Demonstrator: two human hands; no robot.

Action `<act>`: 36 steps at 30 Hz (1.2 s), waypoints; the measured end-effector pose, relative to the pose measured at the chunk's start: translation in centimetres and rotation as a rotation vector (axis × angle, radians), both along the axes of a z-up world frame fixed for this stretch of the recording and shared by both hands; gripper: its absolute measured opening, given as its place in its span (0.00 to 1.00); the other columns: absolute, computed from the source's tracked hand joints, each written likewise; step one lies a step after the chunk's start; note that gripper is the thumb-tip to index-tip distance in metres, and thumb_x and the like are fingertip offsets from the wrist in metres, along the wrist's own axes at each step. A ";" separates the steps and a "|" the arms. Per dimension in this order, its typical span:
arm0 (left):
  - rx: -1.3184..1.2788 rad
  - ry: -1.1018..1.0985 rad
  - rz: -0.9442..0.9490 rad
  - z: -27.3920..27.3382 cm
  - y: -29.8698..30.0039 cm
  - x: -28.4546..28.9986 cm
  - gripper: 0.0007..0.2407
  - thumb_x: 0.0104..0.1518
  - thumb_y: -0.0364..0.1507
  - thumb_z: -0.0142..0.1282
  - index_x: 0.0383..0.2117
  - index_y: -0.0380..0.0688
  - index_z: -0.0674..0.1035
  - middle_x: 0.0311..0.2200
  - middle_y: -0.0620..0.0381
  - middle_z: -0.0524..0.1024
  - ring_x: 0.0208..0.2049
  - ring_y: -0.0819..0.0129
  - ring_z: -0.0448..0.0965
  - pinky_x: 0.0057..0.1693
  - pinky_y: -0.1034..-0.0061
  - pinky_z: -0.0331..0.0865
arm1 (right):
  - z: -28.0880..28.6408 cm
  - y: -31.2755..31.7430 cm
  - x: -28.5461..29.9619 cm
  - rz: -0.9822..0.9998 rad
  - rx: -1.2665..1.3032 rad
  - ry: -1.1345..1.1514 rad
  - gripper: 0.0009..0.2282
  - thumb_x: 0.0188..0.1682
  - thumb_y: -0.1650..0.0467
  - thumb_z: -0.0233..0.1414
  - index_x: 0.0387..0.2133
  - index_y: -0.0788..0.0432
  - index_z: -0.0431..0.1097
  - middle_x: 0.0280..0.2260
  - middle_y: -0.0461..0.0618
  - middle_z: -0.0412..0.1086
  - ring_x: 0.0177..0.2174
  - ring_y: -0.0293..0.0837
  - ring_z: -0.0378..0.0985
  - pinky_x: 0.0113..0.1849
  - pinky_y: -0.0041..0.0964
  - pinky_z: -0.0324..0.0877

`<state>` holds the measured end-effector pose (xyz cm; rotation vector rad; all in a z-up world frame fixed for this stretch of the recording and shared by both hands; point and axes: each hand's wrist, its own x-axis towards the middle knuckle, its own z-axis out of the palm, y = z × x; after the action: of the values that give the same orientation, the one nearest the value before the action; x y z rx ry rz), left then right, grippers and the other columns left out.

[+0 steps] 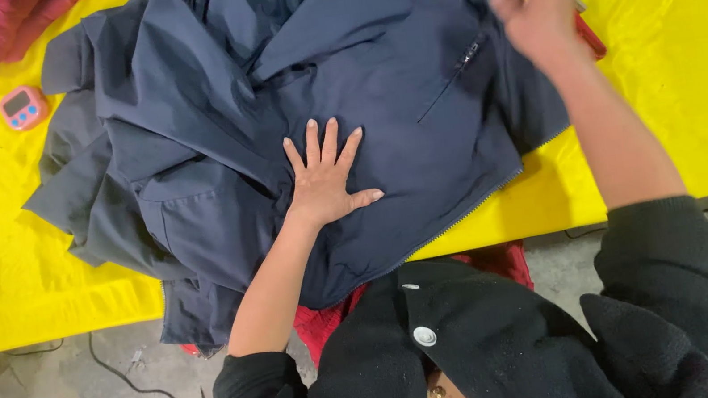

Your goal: Marking a garment with chalk, picking at a seam with a tool, and using a hair dryer and eraser on the fabric.

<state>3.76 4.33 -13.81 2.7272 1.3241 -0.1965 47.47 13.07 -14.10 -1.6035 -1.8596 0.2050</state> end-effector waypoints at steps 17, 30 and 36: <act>-0.091 -0.236 0.061 0.6 0.4 -0.7 0.43 0.55 0.62 0.49 0.73 0.56 0.50 0.74 0.51 0.45 0.73 0.44 0.36 0.69 0.33 0.30 | -3.4 7.7 6.7 -0.557 0.059 -0.740 0.12 0.57 0.70 0.56 0.54 0.44 0.74 0.49 0.45 0.74 0.37 0.54 0.82 0.28 0.45 0.76; 0.263 -0.270 0.342 1.3 0.9 -3.1 0.42 0.51 0.51 0.66 0.69 0.38 0.64 0.72 0.42 0.53 0.73 0.39 0.37 0.70 0.33 0.27 | -0.3 -4.2 -15.5 0.128 0.110 -0.463 0.19 0.57 0.67 0.46 0.59 0.32 0.69 0.28 0.46 0.66 0.23 0.53 0.77 0.29 0.45 0.72; 0.013 -0.206 0.375 3.0 0.7 -4.0 0.52 0.42 0.55 0.68 0.73 0.40 0.54 0.75 0.45 0.42 0.74 0.40 0.31 0.72 0.39 0.23 | -0.9 -3.0 -9.4 -0.014 0.162 -0.692 0.14 0.55 0.63 0.49 0.52 0.31 0.71 0.29 0.42 0.65 0.27 0.45 0.75 0.30 0.38 0.69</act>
<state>-0.20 5.07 -10.80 2.3687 1.7347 0.1211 38.05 10.06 -15.02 -1.6963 -2.2858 -0.5643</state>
